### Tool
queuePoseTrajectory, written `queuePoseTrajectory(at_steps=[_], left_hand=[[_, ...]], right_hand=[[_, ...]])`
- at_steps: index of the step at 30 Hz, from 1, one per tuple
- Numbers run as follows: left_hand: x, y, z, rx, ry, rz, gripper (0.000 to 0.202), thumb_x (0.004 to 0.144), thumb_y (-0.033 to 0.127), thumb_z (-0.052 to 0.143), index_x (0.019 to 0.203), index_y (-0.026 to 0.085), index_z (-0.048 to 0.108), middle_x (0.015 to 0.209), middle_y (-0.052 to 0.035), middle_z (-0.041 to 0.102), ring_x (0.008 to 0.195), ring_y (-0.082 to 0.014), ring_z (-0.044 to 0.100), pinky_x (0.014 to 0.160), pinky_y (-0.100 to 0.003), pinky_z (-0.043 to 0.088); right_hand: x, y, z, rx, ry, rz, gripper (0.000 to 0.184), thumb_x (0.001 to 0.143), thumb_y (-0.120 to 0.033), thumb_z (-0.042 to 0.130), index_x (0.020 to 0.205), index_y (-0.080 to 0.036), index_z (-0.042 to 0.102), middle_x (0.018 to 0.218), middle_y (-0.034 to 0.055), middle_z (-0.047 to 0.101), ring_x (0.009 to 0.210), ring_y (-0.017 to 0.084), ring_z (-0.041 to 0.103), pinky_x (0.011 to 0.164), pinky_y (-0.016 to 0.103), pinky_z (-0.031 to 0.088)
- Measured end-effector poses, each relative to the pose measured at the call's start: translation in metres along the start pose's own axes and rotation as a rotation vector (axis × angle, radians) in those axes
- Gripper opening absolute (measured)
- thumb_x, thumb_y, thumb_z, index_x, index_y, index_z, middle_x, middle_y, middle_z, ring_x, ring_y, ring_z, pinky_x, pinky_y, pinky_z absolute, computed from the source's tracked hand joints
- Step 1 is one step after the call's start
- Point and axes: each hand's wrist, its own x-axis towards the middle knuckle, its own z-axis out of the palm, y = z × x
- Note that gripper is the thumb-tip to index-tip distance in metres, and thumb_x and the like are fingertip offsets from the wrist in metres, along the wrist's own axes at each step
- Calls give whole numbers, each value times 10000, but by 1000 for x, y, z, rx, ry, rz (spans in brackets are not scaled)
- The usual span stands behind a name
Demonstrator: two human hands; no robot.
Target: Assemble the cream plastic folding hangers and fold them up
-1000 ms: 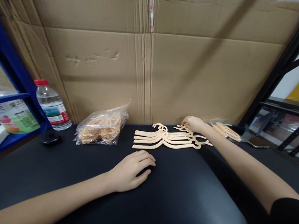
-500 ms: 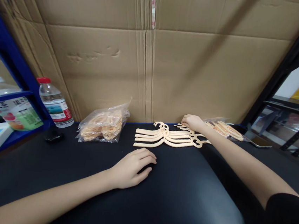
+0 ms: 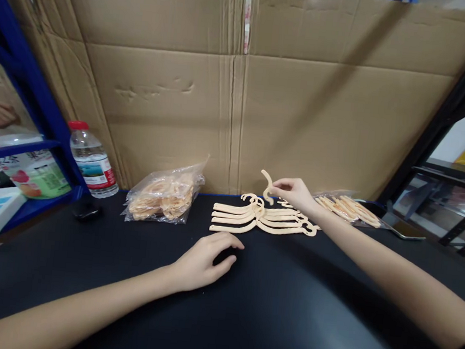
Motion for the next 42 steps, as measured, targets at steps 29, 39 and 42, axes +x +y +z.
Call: queuePoseTrajectory(at_steps=[29, 39, 42], left_hand=[[1, 3, 2, -949, 528, -549, 276, 886, 415, 580, 843, 148, 525, 820, -78, 724, 698, -149, 686, 730, -278, 535], [6, 1, -24, -1128, 577, -537, 157, 752, 126, 747, 814, 117, 603, 761, -29, 687, 647, -62, 621, 692, -144, 515], [5, 1, -27, -1140, 545, -490, 193, 688, 142, 798, 796, 111, 640, 746, -14, 668, 695, -82, 626, 712, -156, 517]], right_hand=[[-59, -3, 41, -186, -90, -91, 145, 766, -309, 684, 691, -185, 666, 747, 44, 614, 737, 199, 578, 689, 316, 442], [-66, -13, 39, -102, -25, -66, 102, 753, -221, 646, 674, -184, 592, 748, 34, 598, 736, 194, 572, 699, 330, 468], [-74, -21, 29, -47, -25, -56, 115, 795, -245, 588, 701, -193, 549, 710, 16, 603, 668, 165, 575, 642, 298, 486]])
